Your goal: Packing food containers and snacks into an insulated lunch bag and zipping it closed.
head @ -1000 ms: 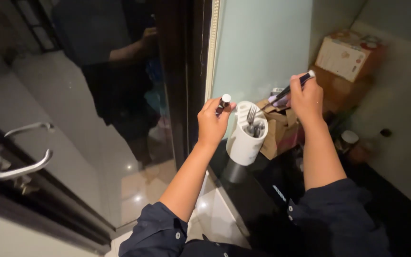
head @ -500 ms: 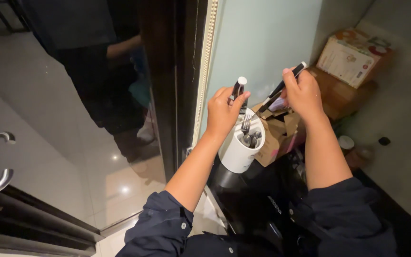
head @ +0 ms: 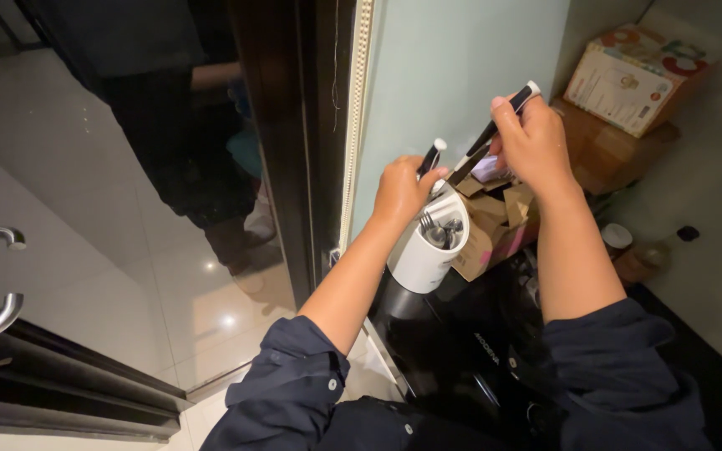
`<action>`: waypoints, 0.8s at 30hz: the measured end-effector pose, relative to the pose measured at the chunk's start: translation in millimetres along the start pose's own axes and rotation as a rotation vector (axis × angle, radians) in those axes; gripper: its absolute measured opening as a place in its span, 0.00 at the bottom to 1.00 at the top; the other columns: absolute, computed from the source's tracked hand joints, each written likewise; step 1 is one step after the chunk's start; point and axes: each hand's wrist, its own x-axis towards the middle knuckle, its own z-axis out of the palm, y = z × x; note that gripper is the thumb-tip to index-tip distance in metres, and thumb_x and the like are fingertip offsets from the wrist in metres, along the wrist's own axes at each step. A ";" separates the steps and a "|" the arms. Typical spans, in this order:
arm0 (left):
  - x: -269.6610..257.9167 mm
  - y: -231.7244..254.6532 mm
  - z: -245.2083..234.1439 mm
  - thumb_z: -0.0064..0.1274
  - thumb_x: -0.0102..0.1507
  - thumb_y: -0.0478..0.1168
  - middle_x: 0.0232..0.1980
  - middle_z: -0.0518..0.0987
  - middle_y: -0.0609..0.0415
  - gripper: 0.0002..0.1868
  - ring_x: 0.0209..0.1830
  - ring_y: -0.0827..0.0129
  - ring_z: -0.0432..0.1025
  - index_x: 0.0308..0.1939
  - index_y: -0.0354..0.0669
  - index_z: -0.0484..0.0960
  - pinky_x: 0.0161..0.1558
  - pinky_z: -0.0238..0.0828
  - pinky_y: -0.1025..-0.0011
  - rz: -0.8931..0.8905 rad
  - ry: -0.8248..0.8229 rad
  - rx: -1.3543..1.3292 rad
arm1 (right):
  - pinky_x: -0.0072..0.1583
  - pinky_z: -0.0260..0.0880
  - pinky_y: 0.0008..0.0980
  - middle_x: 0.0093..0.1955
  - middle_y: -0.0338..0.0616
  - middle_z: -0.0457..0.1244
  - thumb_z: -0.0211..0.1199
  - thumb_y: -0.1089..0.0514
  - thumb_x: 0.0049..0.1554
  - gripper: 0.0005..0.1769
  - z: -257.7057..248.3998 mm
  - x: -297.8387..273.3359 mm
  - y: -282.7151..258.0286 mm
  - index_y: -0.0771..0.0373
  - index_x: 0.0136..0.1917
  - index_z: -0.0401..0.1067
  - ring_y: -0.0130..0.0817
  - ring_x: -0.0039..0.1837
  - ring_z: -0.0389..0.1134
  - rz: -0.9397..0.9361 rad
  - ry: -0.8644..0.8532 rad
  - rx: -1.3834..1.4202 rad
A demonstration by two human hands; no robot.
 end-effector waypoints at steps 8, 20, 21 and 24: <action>-4.1 -37.8 16.0 0.55 0.66 0.57 0.46 0.81 0.45 0.24 0.53 0.48 0.78 0.52 0.38 0.83 0.54 0.77 0.55 -0.128 0.022 -0.008 | 0.36 0.68 0.33 0.24 0.44 0.63 0.54 0.49 0.69 0.17 8.3 1.6 4.6 0.64 0.46 0.71 0.37 0.27 0.67 -0.044 0.016 0.011; -37.8 -40.2 -9.4 0.49 0.70 0.56 0.44 0.82 0.47 0.21 0.52 0.48 0.78 0.49 0.44 0.85 0.56 0.75 0.55 -0.168 -0.006 -0.042 | 0.42 0.71 0.40 0.24 0.46 0.65 0.55 0.44 0.67 0.22 39.1 3.4 4.9 0.65 0.46 0.73 0.43 0.33 0.71 0.074 -0.118 -0.128; -40.3 -38.8 -10.6 0.48 0.70 0.55 0.45 0.83 0.47 0.21 0.53 0.47 0.77 0.50 0.43 0.85 0.57 0.74 0.54 -0.190 -0.036 -0.058 | 0.45 0.71 0.44 0.26 0.49 0.67 0.57 0.41 0.66 0.25 44.7 2.5 8.4 0.68 0.46 0.74 0.47 0.36 0.73 0.135 -0.174 -0.174; -45.2 -37.9 -12.5 0.48 0.70 0.54 0.47 0.83 0.46 0.20 0.54 0.48 0.77 0.51 0.44 0.85 0.57 0.75 0.55 -0.188 -0.068 -0.067 | 0.54 0.71 0.50 0.31 0.59 0.69 0.65 0.41 0.60 0.30 63.2 -14.8 14.3 0.74 0.51 0.76 0.58 0.46 0.74 0.199 -0.278 -0.228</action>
